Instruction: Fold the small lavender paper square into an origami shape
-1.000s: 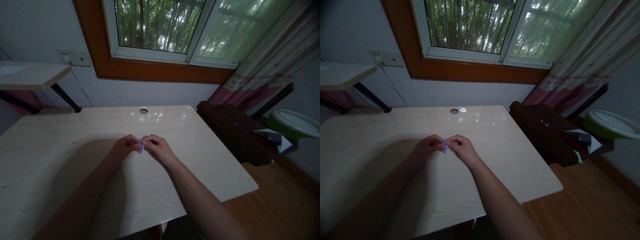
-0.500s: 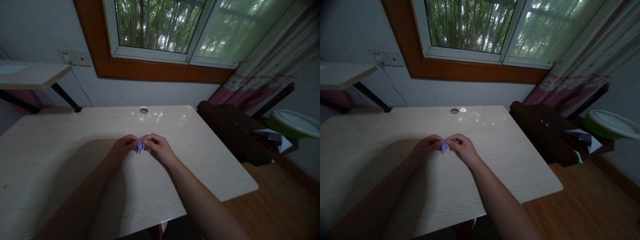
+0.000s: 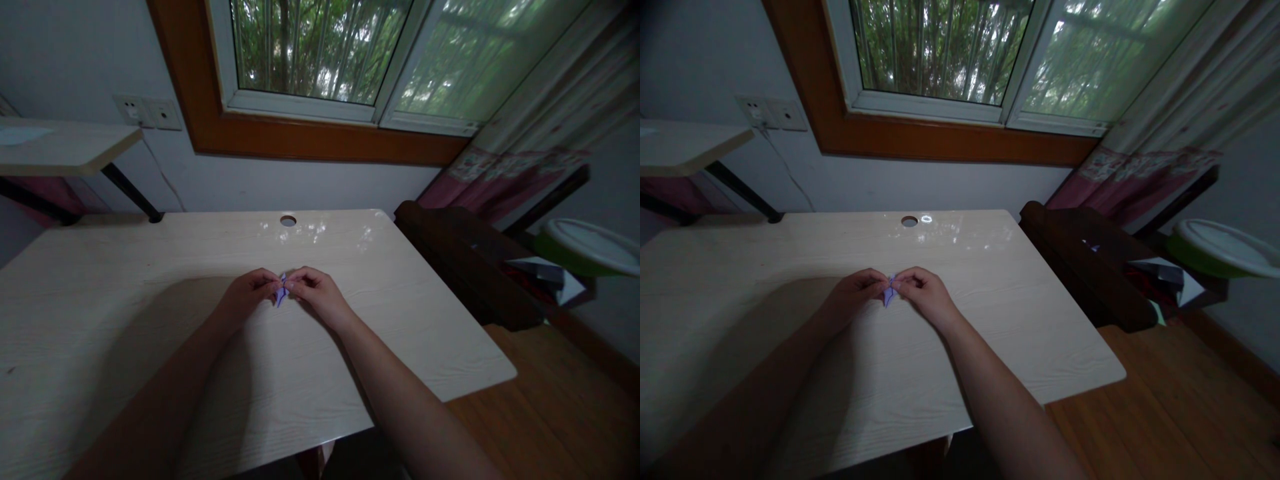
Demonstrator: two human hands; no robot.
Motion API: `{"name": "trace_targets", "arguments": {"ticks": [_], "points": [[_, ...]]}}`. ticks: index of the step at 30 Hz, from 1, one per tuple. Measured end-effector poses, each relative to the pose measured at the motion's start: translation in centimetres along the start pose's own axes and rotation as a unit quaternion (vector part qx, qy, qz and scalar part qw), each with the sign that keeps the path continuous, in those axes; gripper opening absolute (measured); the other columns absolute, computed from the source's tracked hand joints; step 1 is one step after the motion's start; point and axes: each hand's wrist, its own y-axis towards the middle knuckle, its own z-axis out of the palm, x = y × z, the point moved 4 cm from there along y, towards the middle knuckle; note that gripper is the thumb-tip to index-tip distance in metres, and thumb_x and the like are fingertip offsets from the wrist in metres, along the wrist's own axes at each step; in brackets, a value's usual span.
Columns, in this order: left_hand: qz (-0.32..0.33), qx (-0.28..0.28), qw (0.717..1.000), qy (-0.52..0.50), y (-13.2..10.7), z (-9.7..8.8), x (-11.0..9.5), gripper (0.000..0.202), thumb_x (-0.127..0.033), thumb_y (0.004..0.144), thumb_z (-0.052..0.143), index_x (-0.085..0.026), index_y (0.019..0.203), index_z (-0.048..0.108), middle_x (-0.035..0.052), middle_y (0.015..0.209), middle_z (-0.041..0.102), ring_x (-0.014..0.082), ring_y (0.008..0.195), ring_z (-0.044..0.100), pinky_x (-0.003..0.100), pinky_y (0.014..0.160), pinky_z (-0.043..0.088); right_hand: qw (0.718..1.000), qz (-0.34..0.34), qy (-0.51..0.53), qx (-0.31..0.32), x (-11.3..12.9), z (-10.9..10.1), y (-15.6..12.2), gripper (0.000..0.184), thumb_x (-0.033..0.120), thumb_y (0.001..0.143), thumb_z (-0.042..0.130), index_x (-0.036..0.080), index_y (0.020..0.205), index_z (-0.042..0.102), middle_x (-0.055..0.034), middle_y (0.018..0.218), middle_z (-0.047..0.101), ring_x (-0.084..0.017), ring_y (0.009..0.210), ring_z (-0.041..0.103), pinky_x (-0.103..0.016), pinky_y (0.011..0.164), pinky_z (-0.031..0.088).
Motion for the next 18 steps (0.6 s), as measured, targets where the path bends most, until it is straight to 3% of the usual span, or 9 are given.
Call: {"name": "trace_targets", "arguments": {"ticks": [9,18], "points": [[-0.007,0.002,0.999,-0.036,0.1,0.11,-0.02,0.022,-0.038,0.079,0.073,-0.017,0.081,0.07,0.0018,0.072,0.07,0.0151,0.067,0.065,0.027,0.067,0.055,1.0,-0.007,-0.015,0.003,-0.18,-0.05,0.04,0.025,0.039,0.074,0.079,0.018,0.083,0.071,0.0006,0.068,0.062,-0.01,0.059,0.048,-0.026,0.057,0.034],[-0.015,-0.022,0.999,-0.038,0.16,-0.18,-0.02,0.025,-0.042,0.08,0.072,-0.017,0.082,0.068,0.0015,0.072,0.069,0.015,0.066,0.064,0.028,0.067,0.055,1.0,0.001,0.019,0.025,-0.14,0.27,0.02,0.025,0.038,0.074,0.08,0.018,0.084,0.07,-0.0001,0.071,0.065,-0.011,0.061,0.054,-0.026,0.062,0.043]]}}
